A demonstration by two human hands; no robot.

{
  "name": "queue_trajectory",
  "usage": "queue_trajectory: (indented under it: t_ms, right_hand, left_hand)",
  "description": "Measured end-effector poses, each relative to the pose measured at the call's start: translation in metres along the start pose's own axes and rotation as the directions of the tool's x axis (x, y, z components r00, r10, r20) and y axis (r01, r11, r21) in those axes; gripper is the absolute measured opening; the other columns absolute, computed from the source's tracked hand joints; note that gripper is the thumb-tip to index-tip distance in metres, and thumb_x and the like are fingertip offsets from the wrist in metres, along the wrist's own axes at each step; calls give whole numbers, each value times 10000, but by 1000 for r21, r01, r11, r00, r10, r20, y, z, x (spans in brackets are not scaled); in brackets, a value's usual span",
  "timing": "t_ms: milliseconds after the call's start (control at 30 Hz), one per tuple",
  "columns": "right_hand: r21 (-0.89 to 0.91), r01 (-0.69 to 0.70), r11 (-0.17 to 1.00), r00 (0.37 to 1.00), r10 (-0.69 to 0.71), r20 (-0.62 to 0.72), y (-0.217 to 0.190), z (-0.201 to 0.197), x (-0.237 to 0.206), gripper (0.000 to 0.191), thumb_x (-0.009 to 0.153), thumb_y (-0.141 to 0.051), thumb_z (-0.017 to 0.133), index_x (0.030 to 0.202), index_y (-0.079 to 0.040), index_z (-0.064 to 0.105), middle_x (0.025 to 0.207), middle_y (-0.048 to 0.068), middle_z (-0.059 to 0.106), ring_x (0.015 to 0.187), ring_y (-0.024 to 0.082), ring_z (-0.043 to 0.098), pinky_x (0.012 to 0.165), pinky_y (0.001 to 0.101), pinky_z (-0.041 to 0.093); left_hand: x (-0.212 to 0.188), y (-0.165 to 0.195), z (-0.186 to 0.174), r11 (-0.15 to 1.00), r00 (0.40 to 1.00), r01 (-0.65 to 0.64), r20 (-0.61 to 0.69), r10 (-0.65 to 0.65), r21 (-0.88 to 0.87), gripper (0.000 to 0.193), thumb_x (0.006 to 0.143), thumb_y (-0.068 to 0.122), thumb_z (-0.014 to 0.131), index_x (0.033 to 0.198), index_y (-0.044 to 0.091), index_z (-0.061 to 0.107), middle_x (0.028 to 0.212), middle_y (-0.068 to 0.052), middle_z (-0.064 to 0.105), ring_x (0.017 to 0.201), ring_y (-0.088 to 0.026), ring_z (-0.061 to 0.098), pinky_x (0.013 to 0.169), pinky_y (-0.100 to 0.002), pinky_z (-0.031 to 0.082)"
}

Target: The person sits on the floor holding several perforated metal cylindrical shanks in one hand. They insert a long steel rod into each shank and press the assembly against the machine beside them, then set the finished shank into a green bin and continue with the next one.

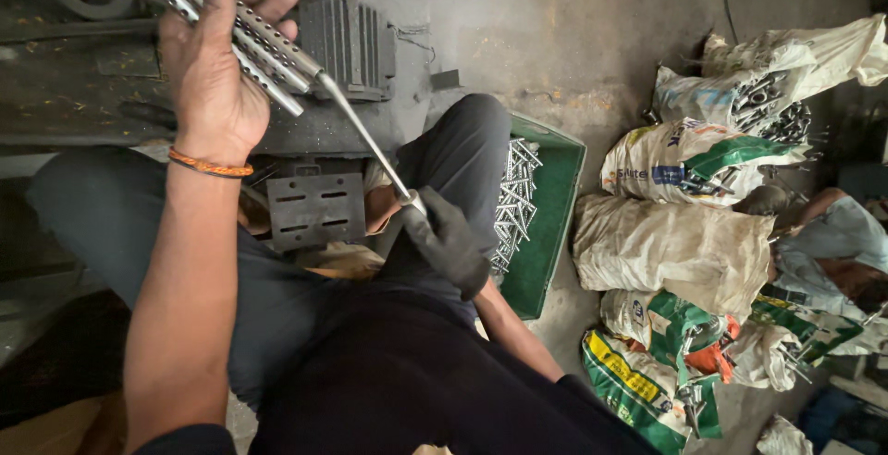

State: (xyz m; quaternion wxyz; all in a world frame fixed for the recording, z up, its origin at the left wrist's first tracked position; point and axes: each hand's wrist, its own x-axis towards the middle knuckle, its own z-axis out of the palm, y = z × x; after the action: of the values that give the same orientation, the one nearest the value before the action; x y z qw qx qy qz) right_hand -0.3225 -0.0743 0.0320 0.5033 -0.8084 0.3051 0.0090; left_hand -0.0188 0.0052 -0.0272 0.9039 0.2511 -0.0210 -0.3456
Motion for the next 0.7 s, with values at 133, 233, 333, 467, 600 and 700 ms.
queue_trajectory:
  t_ms: [133, 233, 333, 467, 600, 700]
  right_hand:
    - [-63, 52, 997, 999, -52, -4, -6, -6, 0, 373, 1083, -419, 515, 1108, -55, 592, 796, 39, 570, 729, 156, 548, 677, 359, 474]
    - [-49, 55, 997, 998, -55, -7, -5, -7, 7, 308, 1085, -339, 552, 1114, -36, 603, 822, 54, 577, 745, 164, 530, 695, 360, 489]
    - [-85, -250, 965, 960, 258, 105, -1, -1, 22, 252, 1017, -293, 633, 1098, -55, 624, 776, 68, 518, 676, 162, 501, 593, 357, 454]
    - [50, 3, 999, 997, -8, 82, -1, 9, 37, 195, 982, -189, 701, 1061, -25, 630, 803, 25, 606, 738, 104, 557, 652, 303, 514]
    - [312, -158, 937, 982, 116, 151, -12, 23, 55, 178, 985, -189, 668, 1061, -46, 595, 760, -24, 564, 649, 69, 578, 564, 265, 531]
    - [544, -154, 825, 983, 71, 170, -27, 36, 78, 182, 1012, -185, 669, 1090, -39, 595, 739, -49, 524, 592, 40, 495, 494, 228, 419]
  left_hand:
    - [-2, -4, -1, 996, 999, -41, 33, 38, 83, 307, 1164, 219, 659, 1334, 53, 465, 1203, -190, 722, 1103, -308, 772, 830, -388, 652]
    - [-3, -5, -1, 976, 989, -108, 119, 86, 188, 311, 1212, 222, 622, 1396, 30, 460, 1177, -203, 719, 1055, -314, 776, 855, -388, 656]
    - [0, -3, 2, 947, 988, -141, 101, 116, 288, 284, 1216, 213, 594, 1382, 33, 451, 1220, -204, 722, 1034, -314, 782, 835, -381, 664]
    - [-1, 8, 10, 935, 997, -66, 65, 45, 349, 203, 1179, 201, 556, 1280, 41, 481, 1153, -192, 732, 1030, -296, 779, 835, -376, 666]
    - [-11, -7, 26, 870, 981, 5, 167, -100, 494, 180, 1144, 192, 517, 1109, 19, 552, 1080, -183, 741, 1000, -267, 787, 801, -367, 692]
    - [-15, -28, 30, 844, 931, 114, 241, -275, 525, 190, 1089, 201, 551, 1157, 24, 564, 1071, -169, 752, 940, -235, 783, 733, -325, 673]
